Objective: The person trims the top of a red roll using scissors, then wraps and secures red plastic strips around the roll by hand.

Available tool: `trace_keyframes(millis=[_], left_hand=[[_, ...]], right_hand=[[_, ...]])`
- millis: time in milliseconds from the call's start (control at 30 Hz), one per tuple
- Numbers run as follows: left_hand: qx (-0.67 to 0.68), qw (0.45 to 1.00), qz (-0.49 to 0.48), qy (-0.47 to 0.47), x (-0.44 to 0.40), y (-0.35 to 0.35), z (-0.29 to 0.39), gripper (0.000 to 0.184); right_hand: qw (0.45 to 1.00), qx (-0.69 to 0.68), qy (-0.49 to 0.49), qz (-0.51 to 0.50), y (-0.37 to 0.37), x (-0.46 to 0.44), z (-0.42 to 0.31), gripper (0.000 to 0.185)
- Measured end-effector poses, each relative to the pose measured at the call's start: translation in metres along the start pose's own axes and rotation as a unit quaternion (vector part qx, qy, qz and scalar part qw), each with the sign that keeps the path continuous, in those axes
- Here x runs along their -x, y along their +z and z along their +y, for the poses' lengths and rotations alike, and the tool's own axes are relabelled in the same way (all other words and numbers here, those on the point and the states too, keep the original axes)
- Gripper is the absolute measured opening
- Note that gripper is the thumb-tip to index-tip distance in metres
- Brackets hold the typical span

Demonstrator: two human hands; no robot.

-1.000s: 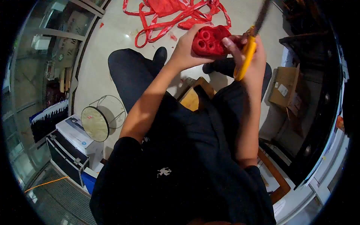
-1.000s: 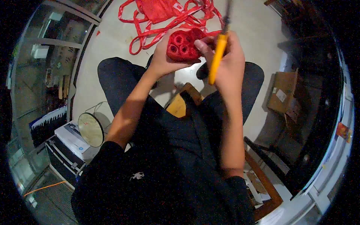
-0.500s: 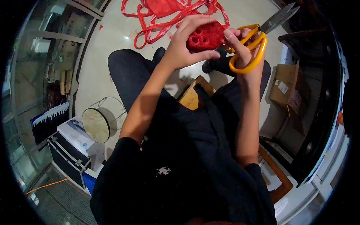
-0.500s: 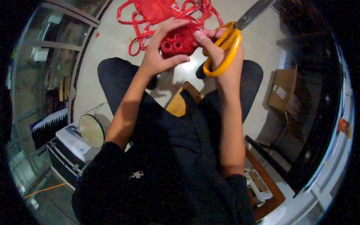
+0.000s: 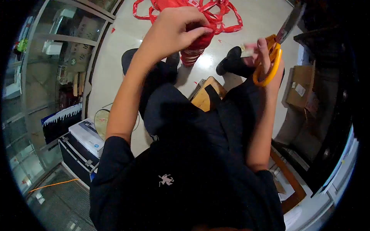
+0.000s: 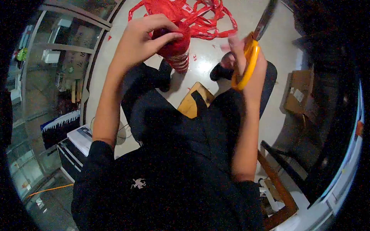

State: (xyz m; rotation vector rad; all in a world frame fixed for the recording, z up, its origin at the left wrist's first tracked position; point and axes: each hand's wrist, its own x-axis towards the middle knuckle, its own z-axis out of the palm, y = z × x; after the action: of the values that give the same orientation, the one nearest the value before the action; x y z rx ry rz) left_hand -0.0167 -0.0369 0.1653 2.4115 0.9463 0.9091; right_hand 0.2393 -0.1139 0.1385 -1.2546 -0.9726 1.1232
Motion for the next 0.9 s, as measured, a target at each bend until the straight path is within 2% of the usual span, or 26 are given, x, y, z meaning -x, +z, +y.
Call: trace_keyframes(millis=[33,100,167,200,233,300,333,367,400,467,533,600,700,767,900], left_hand=[[-0.004,1.0,-0.003,0.0,-0.001,-0.003,-0.001,0.013],[0.005,1.0,-0.011,-0.005,-0.002,-0.011,0.0,0.013],[-0.013,0.999,-0.038,-0.022,-0.006,-0.019,0.005,0.014],[0.012,0.998,-0.045,-0.038,-0.006,-0.019,0.003,0.015],[0.037,0.996,-0.051,-0.056,-0.007,-0.02,0.002,0.015],[0.025,0.996,-0.054,-0.07,-0.009,-0.024,0.008,0.017],[0.027,0.989,-0.062,-0.132,-0.013,-0.028,0.016,0.023],[0.027,0.979,-0.067,-0.192,-0.017,-0.032,0.024,0.03],[0.021,0.986,-0.044,-0.161,-0.017,-0.033,0.031,0.008],[0.012,0.989,-0.039,-0.139,-0.016,-0.034,0.029,0.01],[0.004,0.992,-0.036,-0.118,-0.014,-0.035,0.025,0.012],[0.011,0.997,-0.024,-0.075,-0.014,-0.037,0.021,0.011],[0.017,0.997,-0.011,-0.075,-0.01,-0.037,0.019,0.011],[0.013,0.997,-0.023,-0.078,-0.012,-0.04,0.024,0.012],[-0.012,0.996,-0.047,-0.069,-0.014,-0.036,0.028,0.013]], right_hand=[[0.995,0.096,0.004,0.023,-0.01,0.001,0.005,0.035],[0.982,0.184,0.014,0.045,-0.014,0.008,0.01,0.042],[0.916,0.4,-0.025,0.007,-0.012,0.02,-0.003,0.053],[0.92,0.393,-0.012,-0.011,-0.011,0.022,-0.003,0.066],[0.921,0.39,-0.009,-0.011,-0.012,0.022,-0.001,0.066],[0.884,0.452,-0.096,-0.07,-0.014,0.022,0.005,0.073],[0.865,0.476,-0.143,-0.074,-0.013,0.022,0.005,0.08],[0.865,0.474,-0.143,-0.074,-0.013,0.021,0.003,0.08],[0.851,0.492,-0.158,-0.094,-0.012,0.02,0.0,0.082],[0.836,0.508,-0.172,-0.113,-0.011,0.018,-0.006,0.084],[0.786,0.548,-0.269,-0.094,-0.008,0.017,-0.012,0.088],[0.775,0.566,-0.262,-0.101,-0.011,0.012,-0.018,0.088],[0.773,0.578,-0.237,-0.112,-0.013,0.01,-0.027,0.086],[0.76,0.578,-0.278,-0.109,-0.011,0.011,-0.029,0.085],[0.754,0.57,-0.3,-0.132,0.006,0.008,-0.032,0.082]])
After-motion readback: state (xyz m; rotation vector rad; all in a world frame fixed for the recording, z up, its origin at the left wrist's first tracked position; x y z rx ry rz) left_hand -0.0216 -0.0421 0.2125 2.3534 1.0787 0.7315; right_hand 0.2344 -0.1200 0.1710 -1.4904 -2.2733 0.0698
